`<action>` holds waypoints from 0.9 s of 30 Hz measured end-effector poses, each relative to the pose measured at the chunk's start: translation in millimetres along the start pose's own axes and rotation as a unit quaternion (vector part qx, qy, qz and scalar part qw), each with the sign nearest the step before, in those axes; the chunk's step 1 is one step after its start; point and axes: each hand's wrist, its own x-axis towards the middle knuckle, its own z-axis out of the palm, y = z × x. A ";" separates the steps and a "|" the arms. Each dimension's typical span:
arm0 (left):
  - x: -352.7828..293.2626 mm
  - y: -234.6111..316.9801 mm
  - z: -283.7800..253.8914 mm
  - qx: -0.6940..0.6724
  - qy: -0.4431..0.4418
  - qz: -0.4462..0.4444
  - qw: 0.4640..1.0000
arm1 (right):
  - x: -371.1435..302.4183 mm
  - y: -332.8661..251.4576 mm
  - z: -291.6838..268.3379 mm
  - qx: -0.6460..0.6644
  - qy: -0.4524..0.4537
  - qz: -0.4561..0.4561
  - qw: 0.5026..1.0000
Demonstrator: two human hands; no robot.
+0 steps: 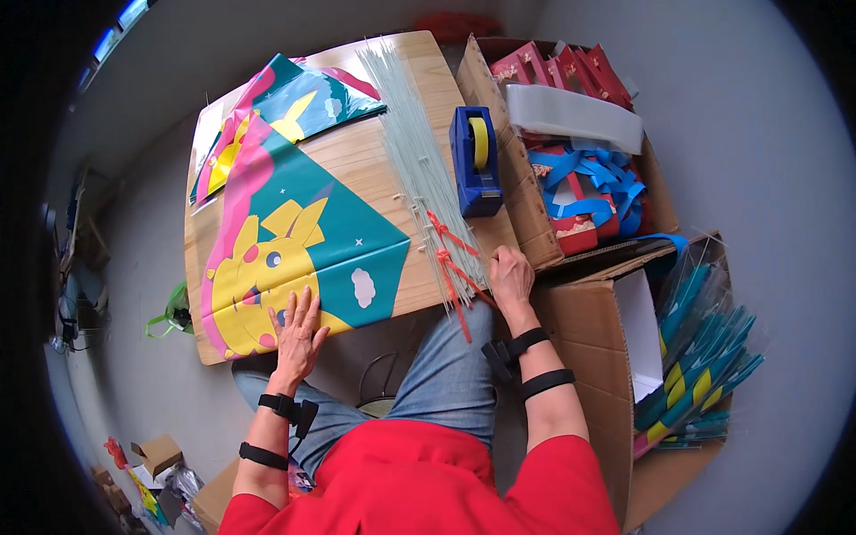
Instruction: The person assembles a Pikachu-themed kite by rolling the fabric around a central spine and securing it with blue tape. They then insert a plastic rod into the kite's tail and place the finished unit into a clear plastic sleeve. Finally, they unfold a new kite from a stack to begin the next assembly.
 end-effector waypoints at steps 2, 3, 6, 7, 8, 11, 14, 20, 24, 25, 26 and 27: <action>-2.1 -0.3 3.3 -0.015 -0.014 -0.018 1.000 | 4.5 -13.1 2.1 0.024 0.042 -0.025 0.999; -2.8 -1.7 3.8 -0.019 -0.017 -0.025 0.999 | 5.3 -25.7 2.0 0.047 0.041 -0.030 0.998; -4.7 -3.7 6.6 -0.031 -0.010 -0.030 0.999 | 3.0 -58.6 6.4 0.107 0.033 -0.022 0.994; -5.7 -3.5 6.1 -0.039 -0.020 -0.033 0.998 | 1.9 -64.4 8.5 0.117 0.034 -0.010 0.993; -4.5 -3.0 6.6 -0.039 -0.019 -0.033 0.999 | 1.9 -68.6 10.0 0.128 0.034 0.002 0.991; -4.6 -2.5 11.1 -0.030 -0.019 -0.033 0.999 | 1.3 -63.5 25.8 0.065 0.015 0.064 0.996; -3.6 -2.0 17.5 -0.016 -0.015 -0.032 0.999 | 5.5 -57.6 29.8 0.096 -0.013 0.037 0.995; -6.4 -5.4 24.3 -0.014 -0.010 -0.031 0.999 | -4.9 -28.5 9.6 0.179 0.033 0.096 0.979; -5.5 -6.3 24.9 -0.007 -0.014 -0.033 0.999 | -31.8 -26.0 -2.8 0.173 -0.007 0.058 0.983; -5.3 -6.1 25.0 -0.007 -0.015 -0.033 0.999 | -37.1 -30.7 -3.6 0.172 -0.022 0.055 0.983; -5.8 -5.8 26.1 -0.011 -0.016 -0.033 0.999 | -41.8 -36.2 -4.3 0.161 -0.039 0.064 0.984; -4.8 -6.4 26.1 -0.013 -0.015 -0.032 0.999 | -43.7 -46.0 -6.5 0.151 -0.054 0.072 0.985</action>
